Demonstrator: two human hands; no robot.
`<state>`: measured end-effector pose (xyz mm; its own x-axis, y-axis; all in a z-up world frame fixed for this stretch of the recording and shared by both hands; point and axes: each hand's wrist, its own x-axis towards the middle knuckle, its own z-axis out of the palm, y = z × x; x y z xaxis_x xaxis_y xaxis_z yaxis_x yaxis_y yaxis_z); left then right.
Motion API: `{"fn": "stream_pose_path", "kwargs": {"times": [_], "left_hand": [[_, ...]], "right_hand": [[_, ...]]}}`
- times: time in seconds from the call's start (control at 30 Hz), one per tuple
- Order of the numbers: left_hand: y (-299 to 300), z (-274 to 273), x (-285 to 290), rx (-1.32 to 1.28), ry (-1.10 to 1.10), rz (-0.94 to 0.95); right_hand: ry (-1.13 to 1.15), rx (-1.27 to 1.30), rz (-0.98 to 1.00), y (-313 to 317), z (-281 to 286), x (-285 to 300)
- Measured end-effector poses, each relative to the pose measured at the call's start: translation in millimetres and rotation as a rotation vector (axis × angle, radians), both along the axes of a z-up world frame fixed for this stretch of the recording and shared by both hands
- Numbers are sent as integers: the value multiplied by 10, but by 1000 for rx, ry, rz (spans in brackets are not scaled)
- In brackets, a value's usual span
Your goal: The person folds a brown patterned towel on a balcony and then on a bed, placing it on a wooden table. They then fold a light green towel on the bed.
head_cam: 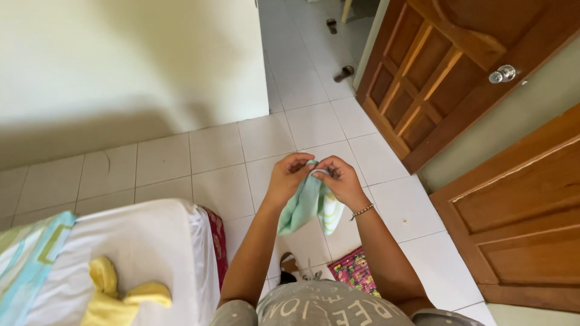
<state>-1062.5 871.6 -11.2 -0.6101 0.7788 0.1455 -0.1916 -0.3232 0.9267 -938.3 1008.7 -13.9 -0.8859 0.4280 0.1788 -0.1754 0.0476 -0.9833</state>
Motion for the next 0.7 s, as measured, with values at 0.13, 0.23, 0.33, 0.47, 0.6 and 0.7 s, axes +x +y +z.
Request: {"fn": "stream_pose_path", "kwargs": {"times": [0.13,0.23,0.33,0.47,0.6,0.7], "left_hand": [[164,-11,-466,-44,-43,-12],[246,45,-681,-162,68,-26],[364,-37,-939,-145,40,-59],[478,-11,-1205,-216,23,-43],[735,-96,-1462,-191,-12,-36],[972,-174,-1794,-244,40,-31]], "right_hand": [[-55,48,-84,225,-77,-417],[-102,78,-137,313,-35,-605],[-50,131,-118,404,-12,-821],[34,215,-94,620,-187,-1145],[-13,208,-101,917,-349,-1508],[-35,317,-78,1163,-328,-1819]]}}
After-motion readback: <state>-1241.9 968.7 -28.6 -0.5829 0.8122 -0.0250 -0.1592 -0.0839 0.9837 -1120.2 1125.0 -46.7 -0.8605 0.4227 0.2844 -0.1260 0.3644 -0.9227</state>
